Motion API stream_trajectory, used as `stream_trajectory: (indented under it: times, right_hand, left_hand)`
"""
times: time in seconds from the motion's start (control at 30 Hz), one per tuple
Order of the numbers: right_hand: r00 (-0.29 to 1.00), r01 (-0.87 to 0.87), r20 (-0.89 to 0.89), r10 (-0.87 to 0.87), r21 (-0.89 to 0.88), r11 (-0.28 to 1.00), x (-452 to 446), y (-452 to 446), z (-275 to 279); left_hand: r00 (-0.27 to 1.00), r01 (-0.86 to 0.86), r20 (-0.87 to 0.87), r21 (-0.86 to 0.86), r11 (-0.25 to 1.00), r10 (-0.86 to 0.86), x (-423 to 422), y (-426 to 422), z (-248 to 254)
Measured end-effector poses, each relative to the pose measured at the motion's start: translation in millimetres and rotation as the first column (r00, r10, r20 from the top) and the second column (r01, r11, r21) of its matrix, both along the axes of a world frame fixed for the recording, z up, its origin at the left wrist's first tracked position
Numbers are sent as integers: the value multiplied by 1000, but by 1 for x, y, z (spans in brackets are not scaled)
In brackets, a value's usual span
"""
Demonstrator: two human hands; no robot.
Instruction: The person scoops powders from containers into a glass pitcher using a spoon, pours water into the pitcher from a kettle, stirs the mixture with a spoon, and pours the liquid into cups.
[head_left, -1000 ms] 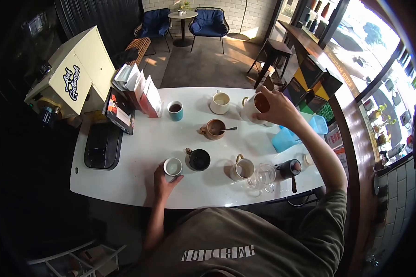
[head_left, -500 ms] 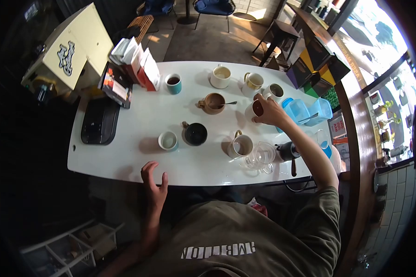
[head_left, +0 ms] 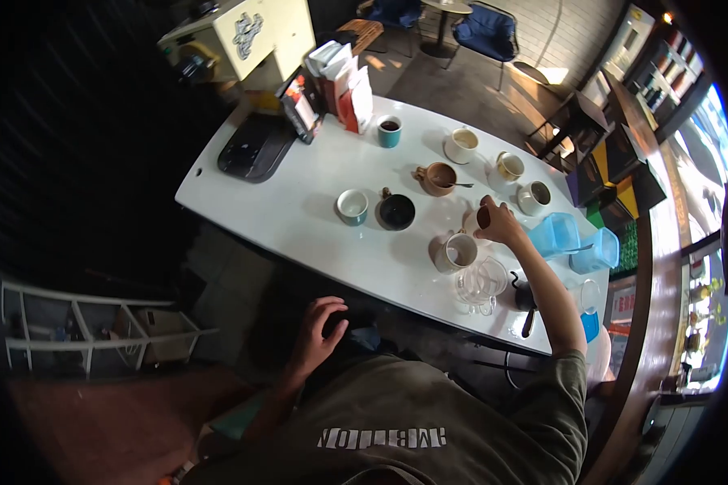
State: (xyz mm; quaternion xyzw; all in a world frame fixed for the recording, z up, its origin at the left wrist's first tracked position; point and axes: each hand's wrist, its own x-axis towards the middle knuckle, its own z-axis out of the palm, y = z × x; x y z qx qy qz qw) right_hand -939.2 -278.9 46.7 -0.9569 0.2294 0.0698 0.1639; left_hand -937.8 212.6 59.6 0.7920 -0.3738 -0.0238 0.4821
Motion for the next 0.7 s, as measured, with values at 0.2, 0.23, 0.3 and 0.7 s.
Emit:
stream_trajectory:
  times: [0.2,0.23,0.3,0.7]
  right_hand:
    - [990,-104,-82,112,95,990,12,-20,-1]
    - [996,-30,-74,40,133,991,11,-27,5]
    - [998,-45,36,47,-58,997,9,-10,63]
    - [733,-580,589,341,279,765,-12,280,146]
  left_hand:
    - [874,223,-408,-142,965,-262,-53,32,8]
    - [821,259,-485,-156,953,-302,-63,38,12]
    - [773,342,-512,-163,925,-376,-78,49,5]
    - [473,269,-642,-547,793,-603,-70,103,-50]
